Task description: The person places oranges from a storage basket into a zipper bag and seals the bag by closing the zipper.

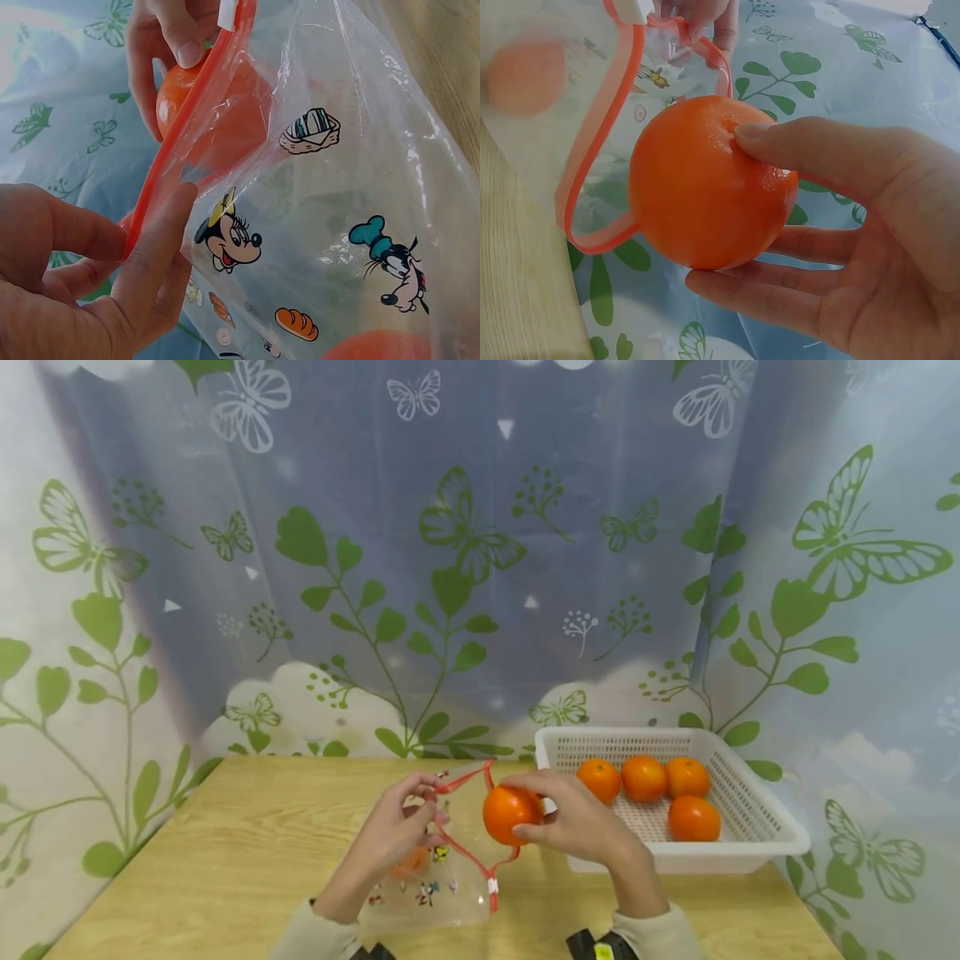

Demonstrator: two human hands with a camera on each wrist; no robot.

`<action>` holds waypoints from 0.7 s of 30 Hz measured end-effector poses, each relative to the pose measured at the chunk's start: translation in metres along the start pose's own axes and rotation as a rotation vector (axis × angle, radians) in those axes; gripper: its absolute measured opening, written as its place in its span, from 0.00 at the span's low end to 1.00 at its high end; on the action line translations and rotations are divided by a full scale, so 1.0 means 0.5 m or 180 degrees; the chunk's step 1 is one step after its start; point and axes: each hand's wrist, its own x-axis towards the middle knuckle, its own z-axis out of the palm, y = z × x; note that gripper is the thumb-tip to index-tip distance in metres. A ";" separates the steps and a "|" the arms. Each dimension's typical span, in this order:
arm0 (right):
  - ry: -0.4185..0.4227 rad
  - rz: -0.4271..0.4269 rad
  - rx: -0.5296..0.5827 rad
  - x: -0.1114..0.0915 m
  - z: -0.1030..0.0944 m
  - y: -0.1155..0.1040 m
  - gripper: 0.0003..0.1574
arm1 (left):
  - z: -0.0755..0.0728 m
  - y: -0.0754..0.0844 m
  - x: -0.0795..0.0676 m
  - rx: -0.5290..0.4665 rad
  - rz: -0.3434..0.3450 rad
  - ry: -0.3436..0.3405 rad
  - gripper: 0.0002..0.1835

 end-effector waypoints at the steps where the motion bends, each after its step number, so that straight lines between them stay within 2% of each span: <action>1: -0.0004 -0.0011 -0.0001 0.001 0.002 -0.001 0.35 | 0.000 0.000 0.000 0.0005 0.0006 -0.0001 0.14; 10: -0.0061 -0.0052 -0.0135 0.009 0.016 -0.012 0.34 | 0.002 -0.003 -0.001 0.0049 0.0015 -0.0008 0.15; 16: -0.0170 -0.0092 -0.0032 0.013 0.023 -0.021 0.34 | 0.001 -0.004 0.000 0.0032 0.0005 -0.0012 0.14; 21: -0.0272 0.0007 0.0019 0.015 0.029 -0.030 0.34 | -0.001 -0.003 0.001 0.0056 0.0034 -0.0008 0.14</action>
